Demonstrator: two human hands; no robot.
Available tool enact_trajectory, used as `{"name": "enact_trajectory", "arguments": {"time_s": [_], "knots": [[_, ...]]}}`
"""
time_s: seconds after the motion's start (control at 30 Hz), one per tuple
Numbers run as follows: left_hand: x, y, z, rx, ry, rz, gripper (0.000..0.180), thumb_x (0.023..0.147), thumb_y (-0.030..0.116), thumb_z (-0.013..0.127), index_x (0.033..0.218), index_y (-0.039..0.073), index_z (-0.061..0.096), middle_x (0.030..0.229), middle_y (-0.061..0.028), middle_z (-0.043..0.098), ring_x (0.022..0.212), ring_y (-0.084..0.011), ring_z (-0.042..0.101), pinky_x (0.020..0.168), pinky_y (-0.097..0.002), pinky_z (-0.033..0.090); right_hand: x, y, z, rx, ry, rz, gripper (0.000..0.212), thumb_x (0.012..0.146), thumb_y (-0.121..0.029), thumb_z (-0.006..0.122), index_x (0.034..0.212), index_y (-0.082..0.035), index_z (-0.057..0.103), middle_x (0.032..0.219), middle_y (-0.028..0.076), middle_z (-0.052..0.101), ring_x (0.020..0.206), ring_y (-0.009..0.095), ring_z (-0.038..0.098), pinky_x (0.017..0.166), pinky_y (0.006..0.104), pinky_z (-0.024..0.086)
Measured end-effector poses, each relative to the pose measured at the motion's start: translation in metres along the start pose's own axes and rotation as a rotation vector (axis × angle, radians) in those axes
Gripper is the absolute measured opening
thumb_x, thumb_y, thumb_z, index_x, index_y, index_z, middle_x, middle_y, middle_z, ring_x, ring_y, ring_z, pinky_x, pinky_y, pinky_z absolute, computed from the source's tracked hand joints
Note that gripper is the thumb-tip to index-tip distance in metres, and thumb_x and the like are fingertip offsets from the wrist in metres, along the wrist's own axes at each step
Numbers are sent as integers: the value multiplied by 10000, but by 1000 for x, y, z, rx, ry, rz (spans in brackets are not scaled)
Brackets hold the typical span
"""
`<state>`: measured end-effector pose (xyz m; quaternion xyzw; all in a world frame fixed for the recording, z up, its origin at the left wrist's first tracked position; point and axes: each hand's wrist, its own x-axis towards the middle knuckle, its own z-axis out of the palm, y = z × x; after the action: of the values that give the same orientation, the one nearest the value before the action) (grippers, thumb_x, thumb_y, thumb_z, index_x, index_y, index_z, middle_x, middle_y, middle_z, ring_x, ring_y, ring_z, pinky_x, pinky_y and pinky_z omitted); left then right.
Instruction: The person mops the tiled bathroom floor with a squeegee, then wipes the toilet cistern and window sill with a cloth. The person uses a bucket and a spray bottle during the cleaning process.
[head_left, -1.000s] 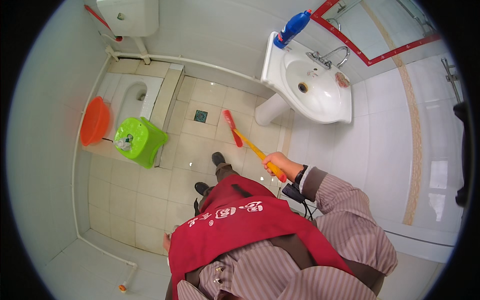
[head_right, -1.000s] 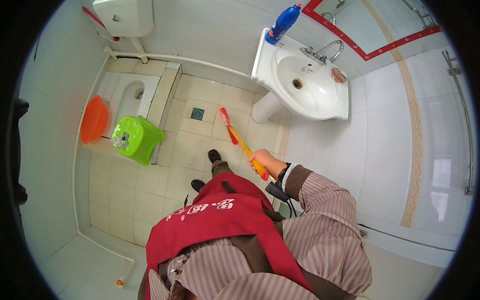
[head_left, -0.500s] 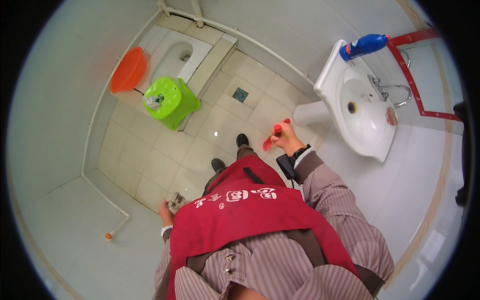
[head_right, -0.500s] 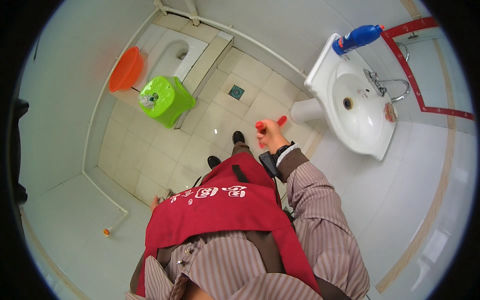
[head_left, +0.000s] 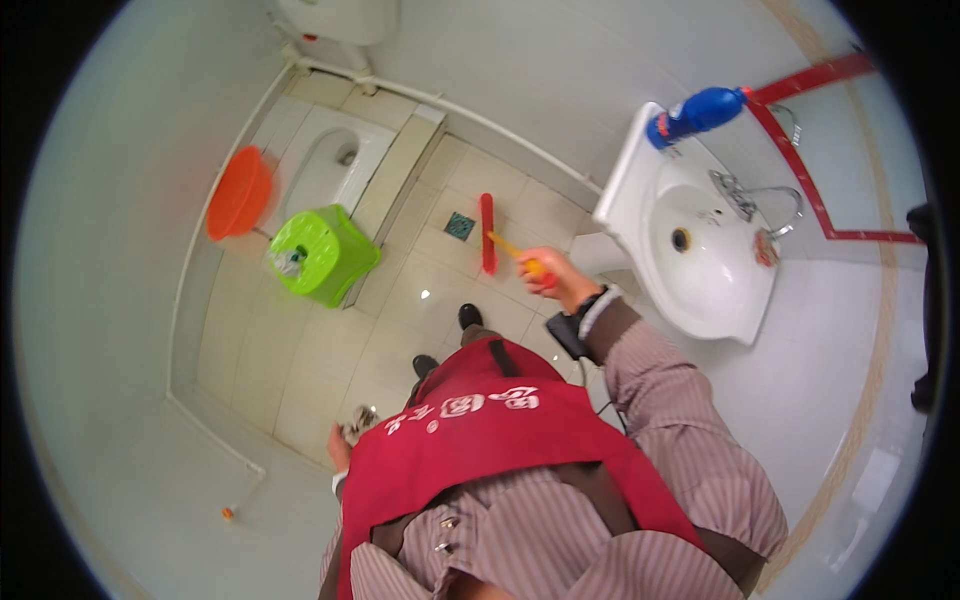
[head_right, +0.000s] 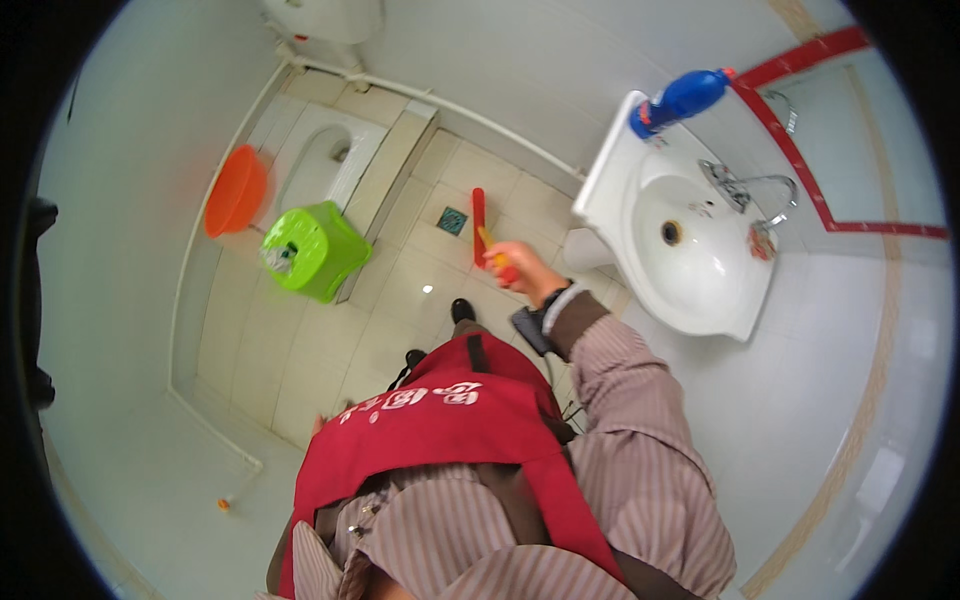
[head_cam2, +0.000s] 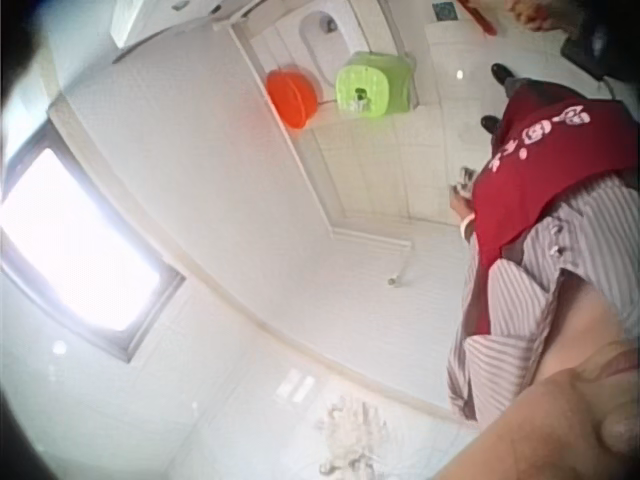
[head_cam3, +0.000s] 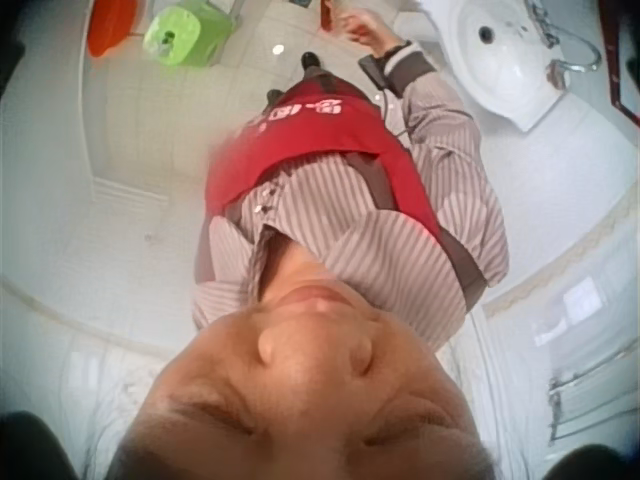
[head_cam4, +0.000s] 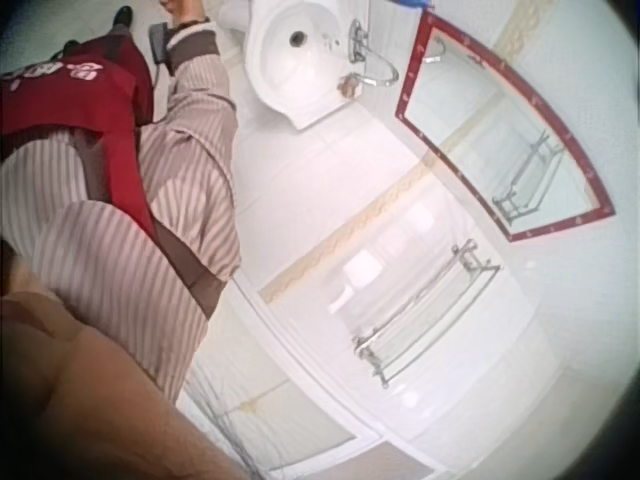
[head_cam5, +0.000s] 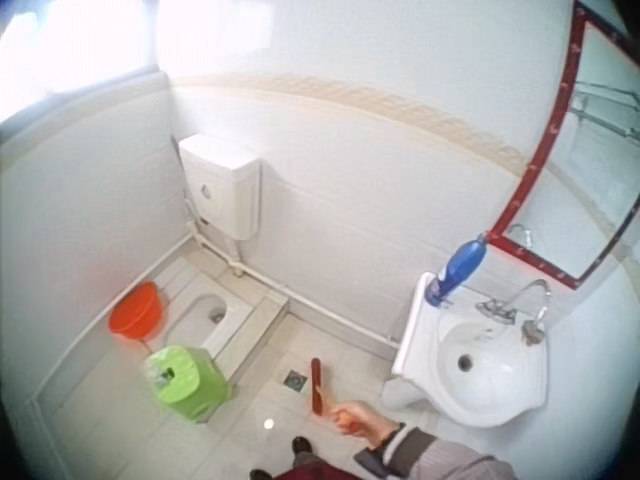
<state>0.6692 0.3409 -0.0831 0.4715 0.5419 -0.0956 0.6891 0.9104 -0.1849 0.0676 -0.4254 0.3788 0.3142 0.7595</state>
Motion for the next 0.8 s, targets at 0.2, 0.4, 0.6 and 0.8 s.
{"name": "enact_trajectory", "arguments": {"time_s": [0.2,0.4,0.6,0.8], "knots": [[-8,35,37,-37,-47,110,376,832,328,520,907,-40,547,847,-112,565,773,-217,557,701,-353,456,-31,-29,-32,155,-4,4,124,729,-132,536,662,-55,466,576,52,469,396,99,406,339,232,282],[1,38,38,-95,25,45,349,828,332,532,855,-16,558,804,-83,557,726,-190,532,665,-332,440,33,-42,1,-515,226,-250,184,667,-129,597,700,32,513,555,98,505,410,203,489,338,310,370],[5,41,29,-4,107,-35,317,827,312,527,829,-2,561,782,-72,555,719,-188,533,665,-328,440,95,-27,35,-958,254,-133,195,625,-82,580,681,91,507,544,198,528,441,302,558,358,370,409],[63,64,20,67,10,-92,384,841,389,480,957,25,508,829,-124,575,724,-247,582,648,-412,495,79,18,46,-1309,233,-196,223,613,-89,535,775,66,540,669,262,569,612,391,579,515,416,476]]}}
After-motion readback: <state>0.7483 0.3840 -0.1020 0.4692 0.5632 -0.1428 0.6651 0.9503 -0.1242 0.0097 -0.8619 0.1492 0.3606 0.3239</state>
